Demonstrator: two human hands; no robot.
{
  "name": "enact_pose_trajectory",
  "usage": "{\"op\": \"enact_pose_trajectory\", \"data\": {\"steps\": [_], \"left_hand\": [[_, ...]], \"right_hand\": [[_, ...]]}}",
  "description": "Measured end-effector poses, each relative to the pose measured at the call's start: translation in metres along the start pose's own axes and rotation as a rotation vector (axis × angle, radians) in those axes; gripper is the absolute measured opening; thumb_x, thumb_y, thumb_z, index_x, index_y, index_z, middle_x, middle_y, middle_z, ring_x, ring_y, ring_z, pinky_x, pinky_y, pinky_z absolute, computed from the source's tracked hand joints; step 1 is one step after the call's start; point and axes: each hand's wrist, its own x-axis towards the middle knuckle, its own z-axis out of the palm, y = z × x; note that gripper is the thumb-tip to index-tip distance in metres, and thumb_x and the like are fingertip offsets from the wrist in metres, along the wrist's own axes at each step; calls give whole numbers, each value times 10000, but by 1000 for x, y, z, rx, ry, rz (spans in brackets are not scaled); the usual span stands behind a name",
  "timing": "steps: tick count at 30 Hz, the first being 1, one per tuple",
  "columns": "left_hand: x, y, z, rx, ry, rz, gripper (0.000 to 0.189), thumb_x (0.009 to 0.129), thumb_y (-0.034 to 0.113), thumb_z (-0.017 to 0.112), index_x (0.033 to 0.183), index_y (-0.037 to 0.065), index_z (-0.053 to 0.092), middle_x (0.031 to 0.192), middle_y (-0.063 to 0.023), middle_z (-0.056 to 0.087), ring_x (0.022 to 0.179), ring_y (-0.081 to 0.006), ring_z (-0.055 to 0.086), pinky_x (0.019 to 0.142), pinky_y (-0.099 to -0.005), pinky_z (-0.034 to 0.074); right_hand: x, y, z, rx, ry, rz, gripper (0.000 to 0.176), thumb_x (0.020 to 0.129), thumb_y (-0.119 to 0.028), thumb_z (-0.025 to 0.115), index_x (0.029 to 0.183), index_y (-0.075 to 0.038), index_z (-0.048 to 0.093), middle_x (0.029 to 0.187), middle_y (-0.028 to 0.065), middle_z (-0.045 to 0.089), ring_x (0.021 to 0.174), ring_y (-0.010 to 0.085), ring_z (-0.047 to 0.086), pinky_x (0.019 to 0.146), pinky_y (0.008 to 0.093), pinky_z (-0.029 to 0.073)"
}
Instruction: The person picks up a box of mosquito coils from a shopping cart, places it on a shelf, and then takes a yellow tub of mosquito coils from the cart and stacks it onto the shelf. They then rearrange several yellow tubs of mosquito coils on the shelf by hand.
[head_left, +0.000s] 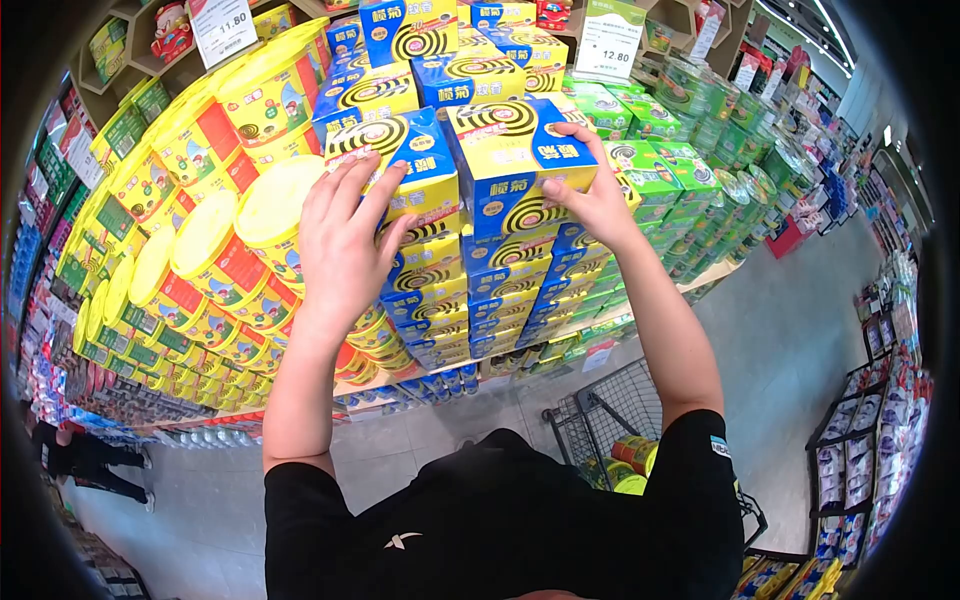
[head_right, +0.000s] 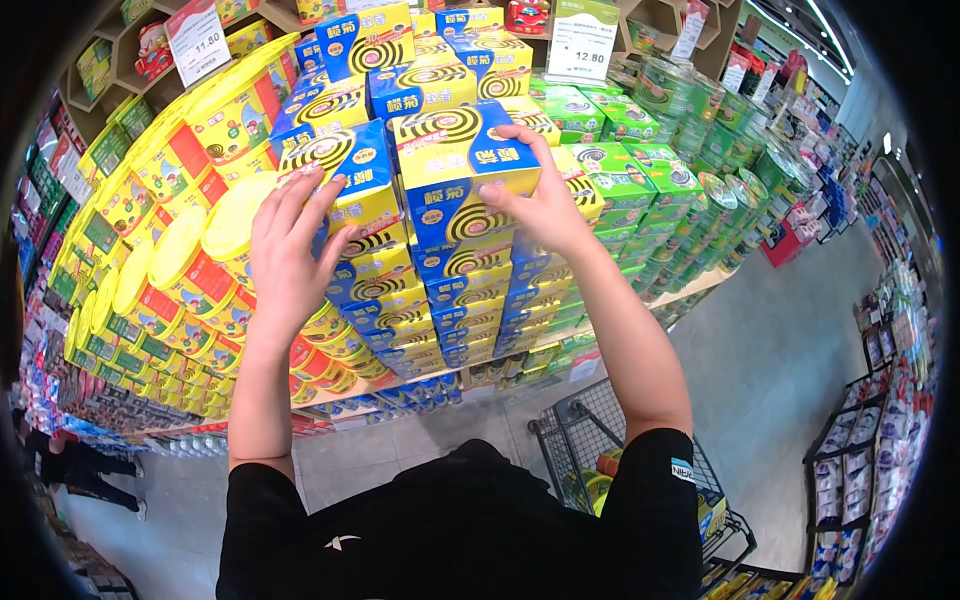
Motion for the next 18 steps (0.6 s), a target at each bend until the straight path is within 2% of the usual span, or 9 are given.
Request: {"op": "enact_pose_trajectory", "data": {"steps": [7,11,17,18], "left_hand": [[0,0,-2,-8,-16,-5,542,766,158,829,1281,121,664,1332,-104,618,1259,-304,557,1050,-428,443],[0,0,0,-1,-11,-3,546,764,158,829,1283,120,663,1332,-104,615,1266,-302,551,1055,-430,438],[0,2,0,-10,-3,-1,539,780,151,816,1294,120,656,1332,-102,611,1272,-297,546,1065,-428,430],[0,2,0,-4,-18,-4,549,791,162,810,1314,119,646,1350,-107,604,1288,-308,533,1085,-435,415]], "right_hand": [[9,1,8,47,-15,38,704,862,-253,822,1421,-135,411,1291,97,554,1149,176,585,876,325,580],[12,1,7,27,-24,50,727,855,-238,826,1435,-131,400,1321,92,544,1184,184,570,948,327,540],[14,11,7,-32,-9,-80,1028,805,-222,871,1595,-108,223,1525,150,395,1291,213,521,1000,343,509],[14,13,7,-115,23,-75,1145,783,-223,888,1624,-106,121,1588,196,315,1342,236,482,1045,367,482]]}}
